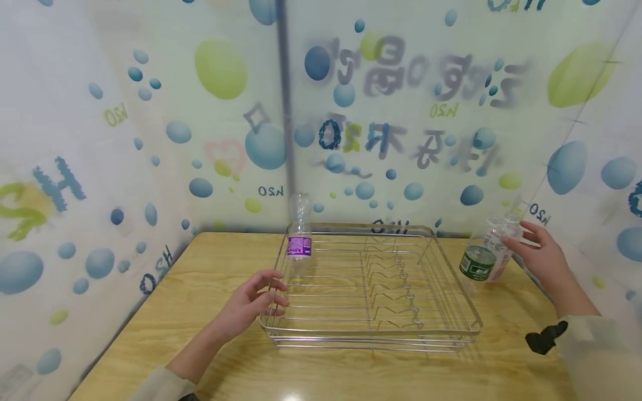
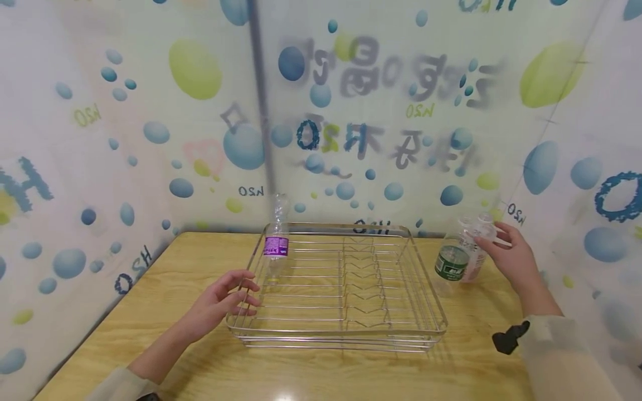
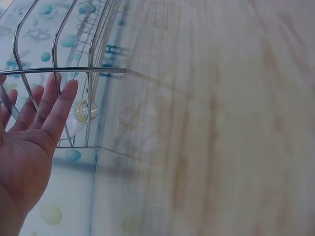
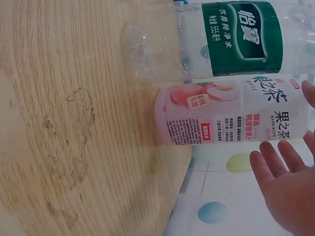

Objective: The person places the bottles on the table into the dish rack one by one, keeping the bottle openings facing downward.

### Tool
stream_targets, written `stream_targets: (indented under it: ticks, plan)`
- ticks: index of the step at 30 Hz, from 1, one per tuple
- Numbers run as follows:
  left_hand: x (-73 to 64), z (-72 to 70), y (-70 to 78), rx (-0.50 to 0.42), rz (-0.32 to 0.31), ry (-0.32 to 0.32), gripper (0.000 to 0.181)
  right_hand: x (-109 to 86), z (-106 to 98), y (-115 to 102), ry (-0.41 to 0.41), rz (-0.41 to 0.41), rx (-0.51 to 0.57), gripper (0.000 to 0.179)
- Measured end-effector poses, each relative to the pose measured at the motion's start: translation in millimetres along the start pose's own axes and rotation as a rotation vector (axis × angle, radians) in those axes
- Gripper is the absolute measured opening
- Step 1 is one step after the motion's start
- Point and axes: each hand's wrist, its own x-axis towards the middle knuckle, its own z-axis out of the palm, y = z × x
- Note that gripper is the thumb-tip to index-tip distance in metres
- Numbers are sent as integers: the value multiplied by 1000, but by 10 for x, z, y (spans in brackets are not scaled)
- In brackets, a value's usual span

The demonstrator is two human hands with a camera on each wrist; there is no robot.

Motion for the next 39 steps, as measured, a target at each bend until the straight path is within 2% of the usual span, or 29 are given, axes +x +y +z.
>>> stream_targets:
  ticks: [13,22,30,36,39]
  plan:
    - [2,0,-2,6,-2,-1,39,44,26,78,22,-12,-60,99]
    - [-6,11,8,14,-8,2,38,-49,-40,73,64,-25,-75,95]
    - [-8,8,0,21,-3,-3,39,-175,-230,84,196,-34,-8,82]
    - [-9,-7,-19,11,2,0,37,-306,-289,-47,346,-53,56,72]
    - [-7,-8,-23,17,0,1,37,-382,-289,-133,387,-89,103,68]
